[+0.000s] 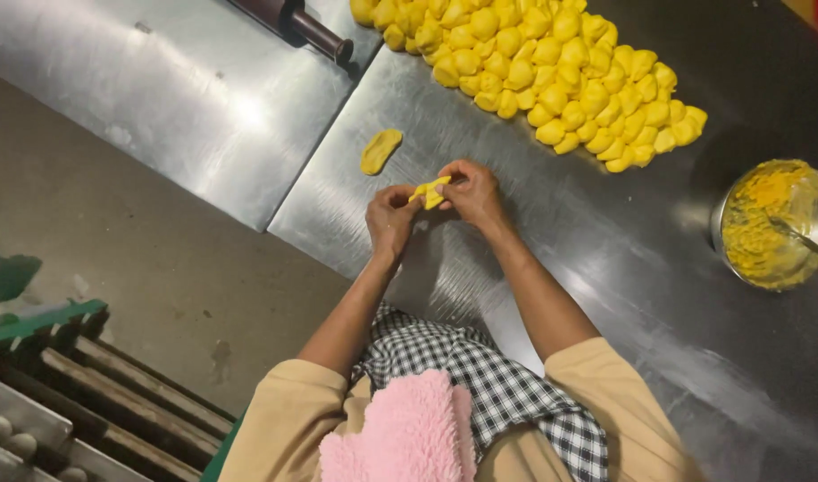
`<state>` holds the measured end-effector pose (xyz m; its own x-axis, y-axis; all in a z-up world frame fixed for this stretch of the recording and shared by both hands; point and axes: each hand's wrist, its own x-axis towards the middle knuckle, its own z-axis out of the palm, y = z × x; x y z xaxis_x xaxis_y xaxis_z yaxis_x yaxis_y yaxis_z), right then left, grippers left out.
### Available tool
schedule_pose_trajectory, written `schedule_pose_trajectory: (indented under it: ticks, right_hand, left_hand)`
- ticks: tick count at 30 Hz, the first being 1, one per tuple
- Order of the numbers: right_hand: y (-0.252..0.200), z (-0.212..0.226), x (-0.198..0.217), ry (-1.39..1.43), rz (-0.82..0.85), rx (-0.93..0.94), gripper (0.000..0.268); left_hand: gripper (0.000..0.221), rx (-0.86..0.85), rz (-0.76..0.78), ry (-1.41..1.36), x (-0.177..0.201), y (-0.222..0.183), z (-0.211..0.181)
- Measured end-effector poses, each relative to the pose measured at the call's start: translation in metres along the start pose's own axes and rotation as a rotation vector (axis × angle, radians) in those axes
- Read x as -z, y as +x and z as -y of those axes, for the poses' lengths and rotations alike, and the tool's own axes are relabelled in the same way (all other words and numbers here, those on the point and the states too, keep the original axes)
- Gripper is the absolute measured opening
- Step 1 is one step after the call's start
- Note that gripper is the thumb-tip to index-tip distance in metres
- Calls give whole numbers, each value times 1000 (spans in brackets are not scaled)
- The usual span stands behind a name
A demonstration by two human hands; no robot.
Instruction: The person shapes and rolls out dough for bread or pastries on a metal workbench.
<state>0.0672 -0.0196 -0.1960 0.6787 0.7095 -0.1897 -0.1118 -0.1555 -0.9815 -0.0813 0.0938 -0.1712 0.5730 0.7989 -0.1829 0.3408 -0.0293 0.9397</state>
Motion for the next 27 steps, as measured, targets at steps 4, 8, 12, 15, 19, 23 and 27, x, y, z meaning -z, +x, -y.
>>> schedule_pose_trajectory:
  ticks: [4,8,12,15,19,23,27]
  right_hand:
    - [10,-22,-5,40,-28,23,27]
    - [14,17,-15,-188,-85,68,17]
    - [16,31,-22,-658,-177,288,17]
    - [14,32,-25,-664,-192,313,16]
    - [11,53,-30,-527,-223,310,16]
    - [37,27,-27,-419,-165,288,13]
    - [45,2,-21,-677,-162,503,14]
  left_hand:
    - [16,71,43,-9,3,-3,-4]
    - [34,-102,57,-137,3,3,2]
    - [26,-500,31,136,-1,6,13]
    - [23,-606,37,219,2,2,4]
    - [23,-670,-44,186,7,4,-10]
    - [16,-677,-83,281,8,15,-10]
    - [16,-590,-93,563,8,7,-6]
